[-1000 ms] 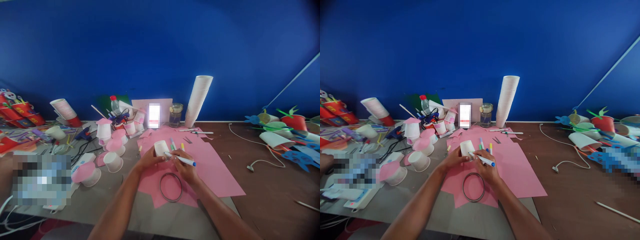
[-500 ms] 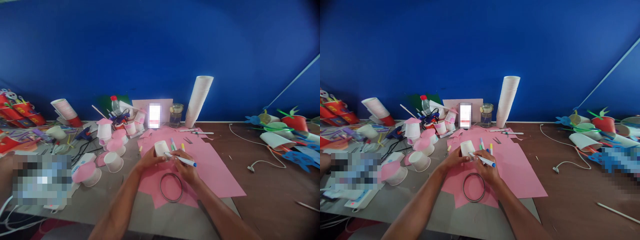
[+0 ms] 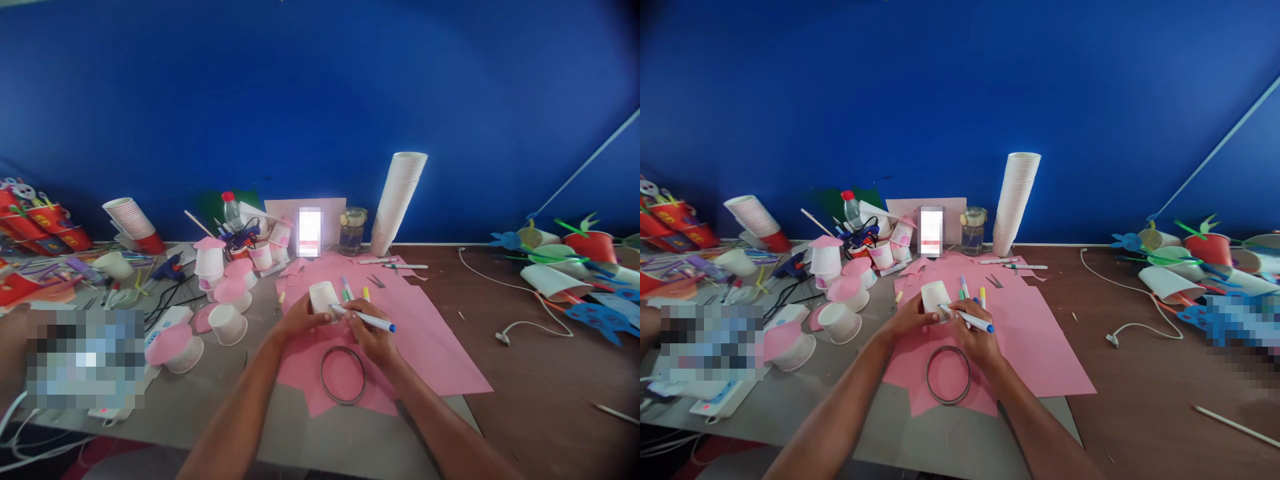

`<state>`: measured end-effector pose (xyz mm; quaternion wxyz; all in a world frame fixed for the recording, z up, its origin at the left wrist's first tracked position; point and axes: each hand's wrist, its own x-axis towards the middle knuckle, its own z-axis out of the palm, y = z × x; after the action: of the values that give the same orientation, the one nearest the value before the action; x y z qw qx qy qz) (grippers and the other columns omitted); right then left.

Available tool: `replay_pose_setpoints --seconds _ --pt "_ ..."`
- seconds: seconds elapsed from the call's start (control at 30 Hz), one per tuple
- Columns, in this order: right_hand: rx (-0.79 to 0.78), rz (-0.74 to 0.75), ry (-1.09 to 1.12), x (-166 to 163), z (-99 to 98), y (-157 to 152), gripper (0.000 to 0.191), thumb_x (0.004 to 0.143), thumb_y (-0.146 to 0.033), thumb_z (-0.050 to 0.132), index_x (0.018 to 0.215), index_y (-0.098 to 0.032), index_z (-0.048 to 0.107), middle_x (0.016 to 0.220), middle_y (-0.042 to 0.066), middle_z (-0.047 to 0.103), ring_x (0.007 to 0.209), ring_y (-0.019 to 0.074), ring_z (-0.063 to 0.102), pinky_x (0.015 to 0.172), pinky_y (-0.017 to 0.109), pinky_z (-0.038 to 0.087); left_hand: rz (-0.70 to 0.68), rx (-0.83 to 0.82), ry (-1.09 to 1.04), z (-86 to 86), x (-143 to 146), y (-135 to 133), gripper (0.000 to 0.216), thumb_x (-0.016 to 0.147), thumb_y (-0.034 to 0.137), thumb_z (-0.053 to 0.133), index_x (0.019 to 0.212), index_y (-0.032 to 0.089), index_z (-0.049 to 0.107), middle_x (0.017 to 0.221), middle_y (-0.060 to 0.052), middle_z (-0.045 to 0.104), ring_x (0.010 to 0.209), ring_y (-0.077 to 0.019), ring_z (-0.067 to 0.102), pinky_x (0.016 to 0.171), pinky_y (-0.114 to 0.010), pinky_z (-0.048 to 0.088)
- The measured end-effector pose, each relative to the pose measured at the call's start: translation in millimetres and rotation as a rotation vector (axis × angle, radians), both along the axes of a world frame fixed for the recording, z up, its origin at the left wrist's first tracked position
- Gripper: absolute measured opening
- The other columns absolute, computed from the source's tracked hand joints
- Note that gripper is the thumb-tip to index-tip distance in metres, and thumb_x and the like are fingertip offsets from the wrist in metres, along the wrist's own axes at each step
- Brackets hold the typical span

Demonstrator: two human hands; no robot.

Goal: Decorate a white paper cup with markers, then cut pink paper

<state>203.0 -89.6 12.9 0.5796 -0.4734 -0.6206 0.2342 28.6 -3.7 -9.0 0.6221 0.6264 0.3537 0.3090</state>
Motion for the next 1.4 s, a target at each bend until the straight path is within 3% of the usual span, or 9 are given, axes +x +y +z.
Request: replay_pose_setpoints --seconds 0.17,0.33,0.47,0.8,0.97,1.4 --pt "0.058 -0.025 -0.025 -2 3.2 0 0.015 0.086 -0.031 0.055 0.084 -0.02 0.066 0.072 0.004 0.065 0.061 0.0157 0.06 0.054 0.027 0.048 0.003 0.009 0.017 -3.9 -2 2 0.071 0.056 0.05 0.084 0.109 0.013 0.056 0.097 -0.009 0.065 0.084 -0.0194 0.058 0.074 -0.03 0.046" --pt "-0.007 -0.014 -0.014 -1 2.7 -1 0.016 0.088 -0.028 0.052 0.087 -0.02 0.065 0.061 0.001 0.061 0.054 0.015 0.057 0.05 0.026 0.045 0.014 -0.017 -0.011 1.6 0 -1 0.072 0.051 0.051 0.085 0.105 0.013 0.056 0.094 -0.008 0.065 0.082 -0.0187 0.058 0.073 -0.03 0.046" --pt "0.018 -0.024 -0.022 -1 2.2 0 0.014 0.086 -0.029 0.055 0.085 -0.02 0.065 0.065 0.002 0.062 0.055 0.0144 0.056 0.05 0.026 0.045 0.015 0.001 0.002 0.2 0 0 0.072 0.052 0.05 0.085 0.106 0.013 0.056 0.094 -0.008 0.065 0.083 -0.0188 0.058 0.075 -0.03 0.046" --pt "-0.081 -0.08 0.256 2 1.4 1 0.018 0.084 -0.037 0.058 0.085 -0.02 0.065 0.061 -0.001 0.059 0.05 0.0121 0.052 0.045 0.023 0.043 -0.006 -0.018 -0.042 -5.0 -3 2 0.07 0.057 0.048 0.084 0.111 0.013 0.055 0.102 -0.01 0.064 0.091 -0.0217 0.059 0.081 -0.033 0.046" --pt "-0.088 -0.077 0.288 2 3.3 0 0.019 0.084 -0.038 0.059 0.084 -0.02 0.065 0.061 0.0 0.06 0.051 0.0129 0.053 0.044 0.023 0.043 0.002 -0.012 -0.038 -6.6 -5 5 0.07 0.057 0.049 0.083 0.11 0.013 0.057 0.103 -0.01 0.064 0.092 -0.0225 0.059 0.08 -0.033 0.046" --pt "-0.073 -0.027 0.296 0 1.1 -1 0.025 0.086 -0.044 0.059 0.088 -0.02 0.066 0.065 0.001 0.06 0.053 0.0132 0.055 0.045 0.023 0.046 0.021 -0.022 -0.02 9.0 -4 -3 0.072 0.053 0.052 0.084 0.106 0.013 0.057 0.104 -0.01 0.064 0.092 -0.0229 0.058 0.081 -0.032 0.045"
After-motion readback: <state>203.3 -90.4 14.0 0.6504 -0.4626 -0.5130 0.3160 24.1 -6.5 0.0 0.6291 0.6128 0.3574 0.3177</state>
